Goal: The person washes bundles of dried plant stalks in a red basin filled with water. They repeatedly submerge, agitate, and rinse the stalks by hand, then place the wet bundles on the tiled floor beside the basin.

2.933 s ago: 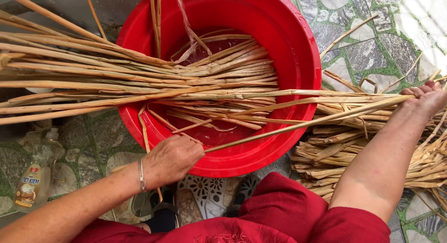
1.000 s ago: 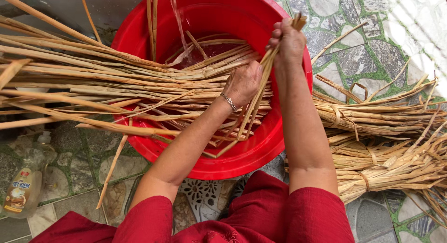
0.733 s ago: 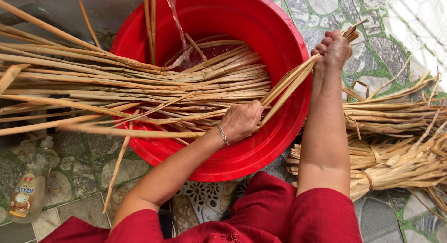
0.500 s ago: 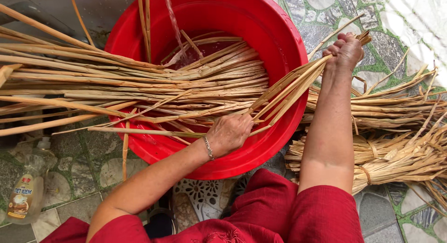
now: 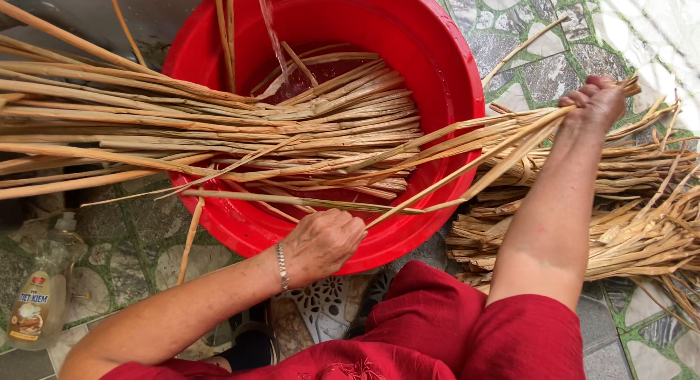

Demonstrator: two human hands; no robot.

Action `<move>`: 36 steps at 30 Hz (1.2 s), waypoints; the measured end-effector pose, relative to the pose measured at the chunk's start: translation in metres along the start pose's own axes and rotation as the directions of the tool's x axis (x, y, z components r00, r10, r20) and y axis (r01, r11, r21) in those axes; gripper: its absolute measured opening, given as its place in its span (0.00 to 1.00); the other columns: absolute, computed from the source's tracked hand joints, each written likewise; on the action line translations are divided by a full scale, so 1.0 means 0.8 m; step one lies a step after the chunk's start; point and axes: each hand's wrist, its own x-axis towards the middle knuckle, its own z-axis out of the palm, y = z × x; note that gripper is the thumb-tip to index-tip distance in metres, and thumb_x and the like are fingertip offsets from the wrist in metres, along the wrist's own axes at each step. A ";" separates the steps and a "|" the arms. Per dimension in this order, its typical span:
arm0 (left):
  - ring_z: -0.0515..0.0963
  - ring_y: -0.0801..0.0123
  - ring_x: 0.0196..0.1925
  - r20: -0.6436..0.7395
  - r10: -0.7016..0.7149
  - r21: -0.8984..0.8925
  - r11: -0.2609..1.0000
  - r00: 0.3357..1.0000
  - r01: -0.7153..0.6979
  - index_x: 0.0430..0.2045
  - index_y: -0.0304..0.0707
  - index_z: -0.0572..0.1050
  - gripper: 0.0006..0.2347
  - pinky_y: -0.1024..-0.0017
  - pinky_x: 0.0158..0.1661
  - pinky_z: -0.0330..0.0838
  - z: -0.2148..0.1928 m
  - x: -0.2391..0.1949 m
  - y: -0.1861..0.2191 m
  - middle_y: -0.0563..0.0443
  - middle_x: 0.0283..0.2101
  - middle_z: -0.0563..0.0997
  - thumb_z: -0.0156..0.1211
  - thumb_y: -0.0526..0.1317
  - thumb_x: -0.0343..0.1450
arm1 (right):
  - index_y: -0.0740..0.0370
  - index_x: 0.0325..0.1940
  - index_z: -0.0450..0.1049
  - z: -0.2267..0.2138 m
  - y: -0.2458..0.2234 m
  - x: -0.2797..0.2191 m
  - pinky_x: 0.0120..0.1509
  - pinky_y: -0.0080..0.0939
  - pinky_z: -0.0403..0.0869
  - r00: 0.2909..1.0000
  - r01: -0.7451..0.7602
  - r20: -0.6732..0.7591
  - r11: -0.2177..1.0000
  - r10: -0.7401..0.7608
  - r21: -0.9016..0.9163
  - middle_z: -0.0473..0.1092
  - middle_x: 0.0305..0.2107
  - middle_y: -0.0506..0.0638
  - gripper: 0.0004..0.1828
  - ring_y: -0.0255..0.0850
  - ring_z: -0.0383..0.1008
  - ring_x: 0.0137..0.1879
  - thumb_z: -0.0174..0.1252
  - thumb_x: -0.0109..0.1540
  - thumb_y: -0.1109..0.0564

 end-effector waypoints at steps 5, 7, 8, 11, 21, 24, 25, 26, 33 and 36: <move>0.75 0.55 0.29 0.080 -0.039 -0.042 0.998 0.996 0.043 0.23 0.35 0.68 0.08 0.60 0.30 0.72 -0.010 -0.032 -0.009 0.46 0.23 0.70 0.56 0.35 0.73 | 0.67 0.36 0.71 -0.044 -0.024 0.020 0.17 0.34 0.55 0.998 -0.064 0.001 0.995 0.064 -0.081 0.58 0.14 0.42 0.08 0.30 0.53 0.17 0.46 0.65 0.65; 0.76 0.56 0.29 0.120 0.033 0.002 0.999 0.992 -0.034 0.25 0.35 0.69 0.06 0.60 0.32 0.73 -0.004 -0.036 -0.026 0.46 0.25 0.71 0.55 0.35 0.73 | 0.67 0.37 0.71 -0.047 -0.037 0.008 0.18 0.32 0.55 0.992 -0.109 0.055 0.989 0.115 -0.103 0.59 0.15 0.41 0.08 0.29 0.52 0.17 0.48 0.68 0.65; 0.76 0.56 0.30 0.142 0.073 0.026 0.997 0.987 -0.078 0.26 0.36 0.69 0.05 0.60 0.32 0.74 -0.002 -0.033 -0.039 0.46 0.26 0.72 0.54 0.35 0.72 | 0.64 0.34 0.70 -0.046 -0.047 -0.005 0.17 0.31 0.54 0.984 -0.147 0.087 0.984 0.156 -0.104 0.59 0.15 0.41 0.09 0.28 0.52 0.17 0.51 0.69 0.64; 0.76 0.55 0.32 0.424 -0.242 0.206 0.964 0.873 0.167 0.27 0.40 0.72 0.09 0.54 0.31 0.73 0.008 -0.013 -0.102 0.48 0.26 0.72 0.49 0.43 0.74 | 0.60 0.33 0.69 -0.023 -0.058 -0.065 0.17 0.29 0.56 0.958 -0.225 0.164 0.970 0.237 -0.090 0.63 0.16 0.42 0.13 0.28 0.56 0.17 0.57 0.73 0.61; 0.72 0.63 0.42 0.219 -0.468 0.355 0.855 0.856 0.377 0.28 0.41 0.74 0.04 0.61 0.41 0.72 0.218 0.114 -0.229 0.46 0.35 0.74 0.55 0.40 0.69 | 0.59 0.33 0.72 0.103 -0.096 -0.219 0.19 0.28 0.62 0.716 -0.150 0.661 0.974 0.226 -0.170 0.65 0.17 0.43 0.14 0.29 0.58 0.18 0.62 0.72 0.55; 0.74 0.64 0.44 0.018 -0.346 0.530 0.799 0.938 0.285 0.30 0.43 0.75 0.06 0.60 0.42 0.74 0.259 0.117 -0.227 0.48 0.37 0.76 0.56 0.36 0.62 | 0.58 0.34 0.72 0.117 -0.076 -0.229 0.21 0.29 0.63 0.717 0.016 0.676 0.965 0.171 -0.262 0.65 0.18 0.41 0.13 0.29 0.60 0.20 0.68 0.68 0.55; 0.74 0.66 0.42 0.047 -0.403 0.510 0.796 0.914 0.325 0.31 0.42 0.74 0.06 0.63 0.43 0.74 0.257 0.122 -0.232 0.48 0.36 0.75 0.55 0.34 0.63 | 0.58 0.36 0.72 0.122 -0.066 -0.229 0.22 0.30 0.64 0.717 0.050 0.676 0.956 0.168 -0.290 0.66 0.19 0.41 0.12 0.29 0.61 0.21 0.70 0.66 0.56; 0.74 0.67 0.40 0.076 -0.456 0.491 0.791 0.887 0.365 0.32 0.42 0.73 0.07 0.67 0.43 0.74 0.249 0.128 -0.237 0.48 0.35 0.74 0.53 0.31 0.64 | 0.57 0.37 0.73 0.126 -0.054 -0.229 0.22 0.30 0.65 0.718 0.083 0.676 0.945 0.164 -0.317 0.67 0.20 0.40 0.12 0.29 0.61 0.21 0.72 0.64 0.57; 0.69 0.76 0.20 -0.127 -0.686 -0.478 0.675 0.717 0.562 0.47 0.39 0.69 0.10 0.73 0.20 0.66 0.120 0.162 -0.238 0.58 0.22 0.71 0.43 0.43 0.79 | 0.58 0.46 0.76 0.212 0.051 -0.263 0.23 0.34 0.69 0.763 0.073 0.587 0.867 0.270 -0.493 0.76 0.27 0.47 0.14 0.32 0.69 0.23 0.66 0.63 0.48; 0.71 0.79 0.23 -0.157 -0.655 -0.671 0.620 0.739 0.407 0.51 0.41 0.71 0.13 0.78 0.22 0.66 0.082 0.168 -0.220 0.59 0.22 0.70 0.47 0.47 0.79 | 0.57 0.51 0.75 0.247 0.083 -0.294 0.28 0.34 0.73 0.654 0.115 0.700 0.876 0.288 -0.468 0.80 0.38 0.50 0.14 0.34 0.76 0.32 0.59 0.66 0.48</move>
